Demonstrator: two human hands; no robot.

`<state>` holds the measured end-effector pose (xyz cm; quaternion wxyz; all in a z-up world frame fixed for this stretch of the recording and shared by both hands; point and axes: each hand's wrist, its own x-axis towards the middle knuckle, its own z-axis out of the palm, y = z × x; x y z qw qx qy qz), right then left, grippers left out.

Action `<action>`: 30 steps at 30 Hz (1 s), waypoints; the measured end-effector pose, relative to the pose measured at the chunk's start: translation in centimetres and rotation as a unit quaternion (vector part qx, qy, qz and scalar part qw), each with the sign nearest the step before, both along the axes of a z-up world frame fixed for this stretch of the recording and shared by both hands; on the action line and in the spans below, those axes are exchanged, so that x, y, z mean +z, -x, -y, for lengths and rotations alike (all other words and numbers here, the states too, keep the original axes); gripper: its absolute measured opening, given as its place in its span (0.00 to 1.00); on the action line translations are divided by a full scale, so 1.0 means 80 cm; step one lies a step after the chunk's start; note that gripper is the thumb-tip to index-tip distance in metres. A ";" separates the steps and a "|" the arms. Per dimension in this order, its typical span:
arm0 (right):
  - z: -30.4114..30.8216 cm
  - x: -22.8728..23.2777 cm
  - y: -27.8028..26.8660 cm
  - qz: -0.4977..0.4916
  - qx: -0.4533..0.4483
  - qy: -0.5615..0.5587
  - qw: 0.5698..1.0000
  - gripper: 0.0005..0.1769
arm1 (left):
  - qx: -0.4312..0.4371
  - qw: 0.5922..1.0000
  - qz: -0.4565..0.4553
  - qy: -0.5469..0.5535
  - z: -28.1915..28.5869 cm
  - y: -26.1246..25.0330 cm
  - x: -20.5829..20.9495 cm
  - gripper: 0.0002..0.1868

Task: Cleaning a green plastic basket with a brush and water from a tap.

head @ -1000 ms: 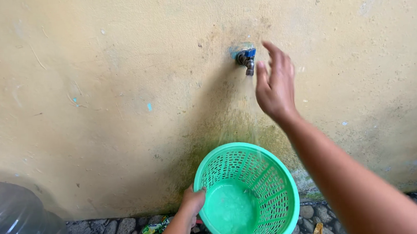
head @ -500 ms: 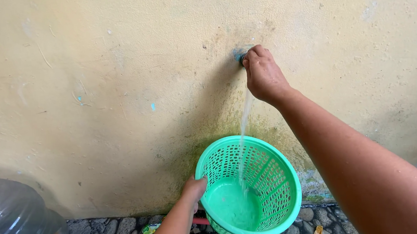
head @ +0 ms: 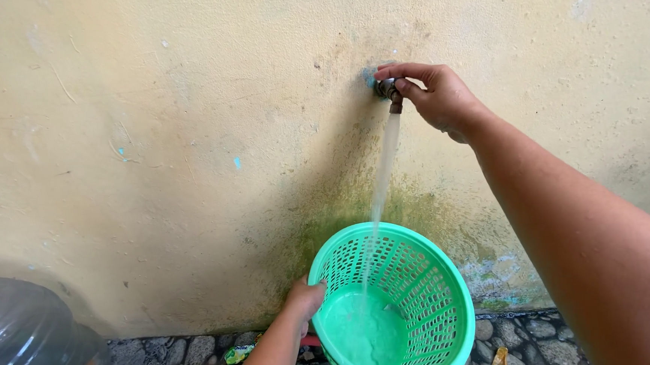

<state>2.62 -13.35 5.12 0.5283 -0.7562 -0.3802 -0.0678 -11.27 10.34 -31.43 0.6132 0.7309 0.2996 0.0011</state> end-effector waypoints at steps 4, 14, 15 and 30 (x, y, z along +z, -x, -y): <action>-0.016 0.006 0.023 -0.001 -0.036 0.016 0.999 0.17 | -0.011 1.000 -0.012 -0.001 0.001 0.016 0.016 0.20; -0.039 0.007 0.011 -0.072 -0.121 -0.118 0.983 0.11 | -0.010 0.999 -0.009 0.036 0.006 0.017 0.017 0.20; -0.042 0.014 0.023 -0.097 -0.151 -0.115 0.977 0.10 | -0.014 0.999 -0.009 0.043 0.006 0.015 0.016 0.20; 0.026 -0.319 0.169 0.053 -0.145 0.221 0.963 0.44 | 0.030 0.992 0.067 -0.097 0.048 0.038 0.068 0.18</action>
